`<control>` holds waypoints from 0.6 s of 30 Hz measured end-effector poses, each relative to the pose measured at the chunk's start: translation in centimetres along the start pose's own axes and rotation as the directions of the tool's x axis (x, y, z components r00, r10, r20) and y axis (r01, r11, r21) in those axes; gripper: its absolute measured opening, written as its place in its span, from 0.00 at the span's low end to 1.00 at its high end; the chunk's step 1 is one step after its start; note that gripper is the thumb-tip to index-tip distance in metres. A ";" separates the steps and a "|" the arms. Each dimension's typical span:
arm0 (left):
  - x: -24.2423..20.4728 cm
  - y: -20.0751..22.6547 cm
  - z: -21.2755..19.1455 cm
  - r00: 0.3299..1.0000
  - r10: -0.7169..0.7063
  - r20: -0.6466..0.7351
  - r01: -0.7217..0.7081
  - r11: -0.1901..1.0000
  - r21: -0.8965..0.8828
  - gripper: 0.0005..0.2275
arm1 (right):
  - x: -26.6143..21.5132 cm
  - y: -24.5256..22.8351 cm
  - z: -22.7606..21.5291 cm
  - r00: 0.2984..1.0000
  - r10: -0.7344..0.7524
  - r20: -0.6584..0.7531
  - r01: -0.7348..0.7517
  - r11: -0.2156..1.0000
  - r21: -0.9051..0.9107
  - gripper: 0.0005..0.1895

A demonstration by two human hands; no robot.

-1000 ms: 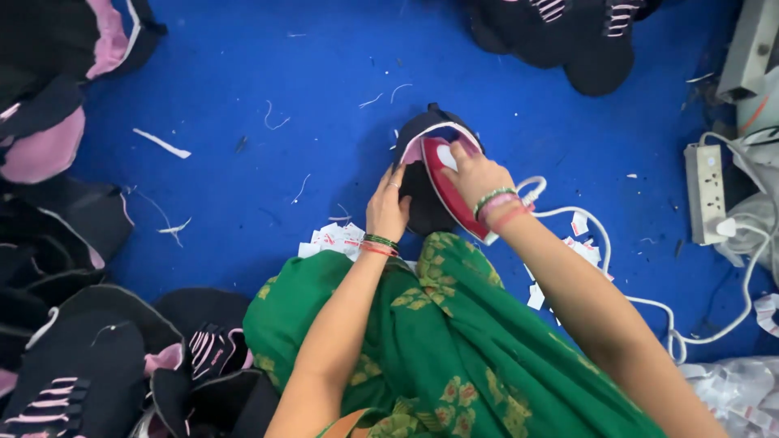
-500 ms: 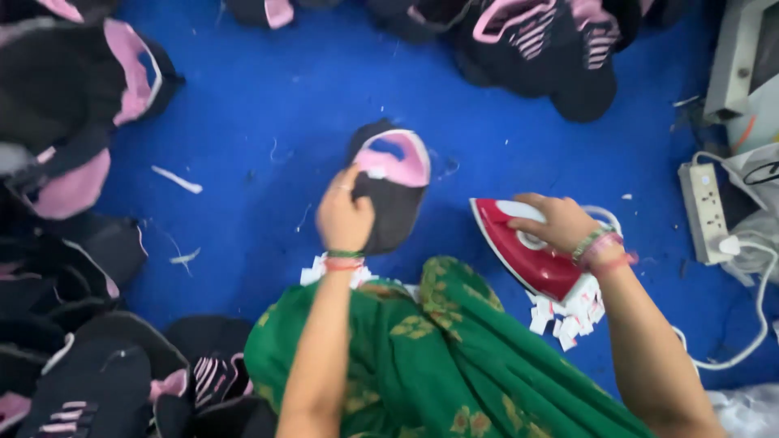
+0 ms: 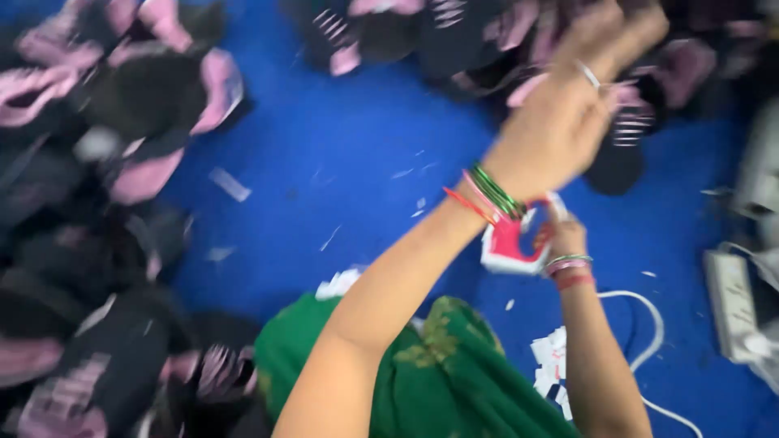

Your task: Ironing brand labels onto black and pink shoe uppers on a workshop floor.

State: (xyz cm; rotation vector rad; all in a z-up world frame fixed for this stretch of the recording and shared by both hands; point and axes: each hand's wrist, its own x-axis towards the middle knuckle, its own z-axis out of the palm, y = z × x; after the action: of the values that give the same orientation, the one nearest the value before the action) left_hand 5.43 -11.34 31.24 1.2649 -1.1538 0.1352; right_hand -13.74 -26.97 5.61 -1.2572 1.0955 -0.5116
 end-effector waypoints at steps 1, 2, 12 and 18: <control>-2.7 0.4 -0.5 0.998 0.060 0.037 -0.059 0.998 -0.037 0.23 | 0.7 1.1 0.8 0.996 0.049 -0.080 -0.040 0.992 0.121 0.21; -5.6 -0.7 -2.4 1.000 0.024 0.006 -0.024 1.000 0.013 0.23 | 1.6 2.7 -0.1 0.997 0.071 -0.023 -0.069 0.993 0.091 0.21; -34.5 -3.3 -33.3 0.702 -0.469 -0.536 0.508 -0.198 0.838 0.17 | 8.4 15.0 -7.1 0.977 -0.211 -0.037 0.212 0.977 0.029 0.26; -38.7 -3.2 -39.6 0.485 -0.493 -0.722 0.453 -0.565 0.690 0.42 | 8.4 15.6 -10.3 0.925 -0.353 -0.138 0.300 0.905 -0.303 0.12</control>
State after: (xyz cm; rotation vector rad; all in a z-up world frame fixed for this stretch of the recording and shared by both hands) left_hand 12.76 37.65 6.25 3.2782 0.2641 0.1886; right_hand -22.77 -34.40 -11.16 -1.6832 1.1472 -0.7661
